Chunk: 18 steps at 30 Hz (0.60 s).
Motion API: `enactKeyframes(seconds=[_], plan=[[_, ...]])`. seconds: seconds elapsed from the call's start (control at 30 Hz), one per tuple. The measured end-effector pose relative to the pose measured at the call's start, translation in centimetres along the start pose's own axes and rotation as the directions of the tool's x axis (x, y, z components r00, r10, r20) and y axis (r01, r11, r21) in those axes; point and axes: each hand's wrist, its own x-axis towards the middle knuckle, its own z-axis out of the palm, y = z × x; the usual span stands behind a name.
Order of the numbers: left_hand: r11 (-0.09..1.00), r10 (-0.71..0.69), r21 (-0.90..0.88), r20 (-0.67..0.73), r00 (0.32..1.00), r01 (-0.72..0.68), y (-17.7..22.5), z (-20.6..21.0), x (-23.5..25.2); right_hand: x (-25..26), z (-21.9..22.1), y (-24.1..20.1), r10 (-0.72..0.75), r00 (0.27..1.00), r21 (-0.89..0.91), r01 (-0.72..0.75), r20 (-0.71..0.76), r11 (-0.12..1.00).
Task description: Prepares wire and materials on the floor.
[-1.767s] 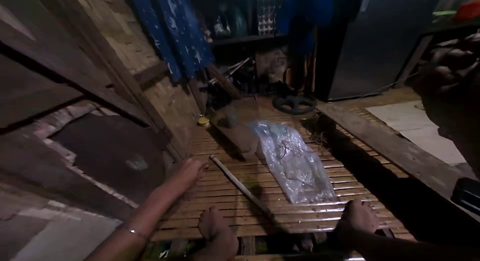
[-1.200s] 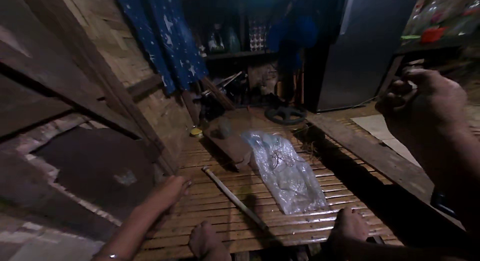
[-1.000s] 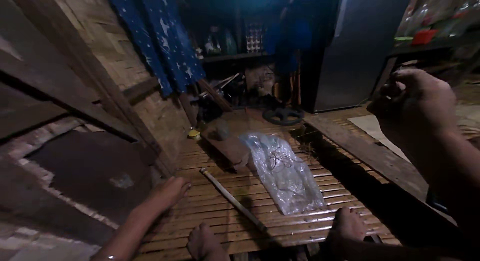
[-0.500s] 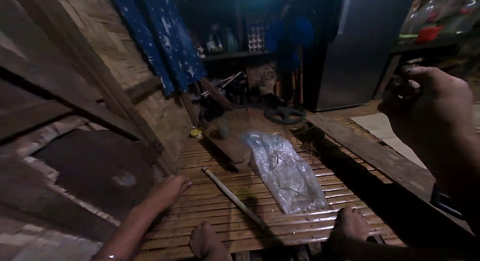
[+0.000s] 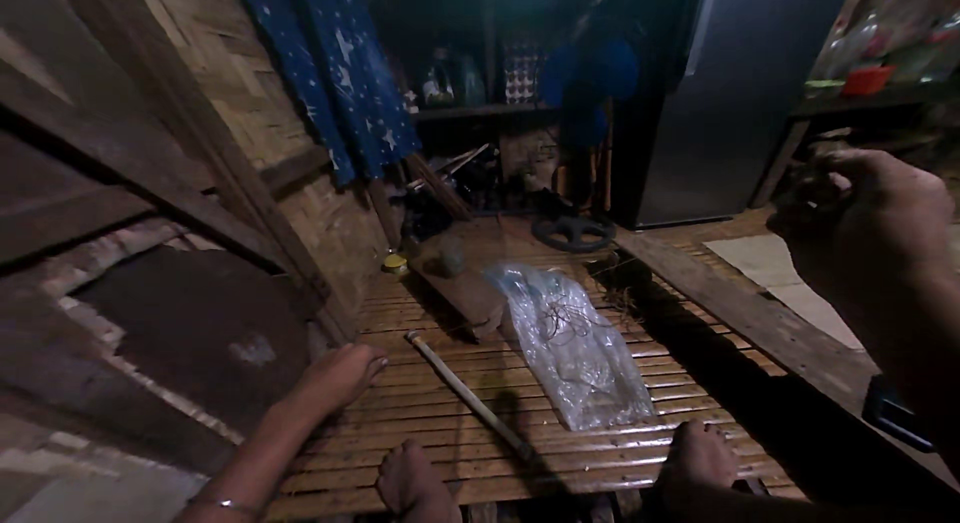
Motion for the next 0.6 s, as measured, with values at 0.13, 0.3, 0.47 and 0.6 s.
enactKeyframes(seconds=[0.13,0.3,0.47,0.6], plan=[[1.000,0.002,-0.022,0.004,1.000,-0.002,0.2,0.0,0.0,0.0,-0.1,0.0,0.014,1.000,0.013,-0.014,0.001,1.000],[0.993,0.103,-0.066,0.045,0.994,-0.099,2.4,0.0,0.6,-1.6,1.3,0.0,0.039,0.989,-0.076,-0.029,0.140,0.997],[0.788,0.465,-0.413,-0.086,0.881,-0.456,11.5,-3.7,-1.2,-6.5,5.8,2.4,0.131,0.862,-0.242,-0.010,0.489,0.970],[0.310,0.557,-0.813,-0.264,0.787,-0.492,19.5,-5.7,-4.7,-9.8,9.1,4.3,0.195,0.724,-0.244,-0.037,0.662,0.969]])
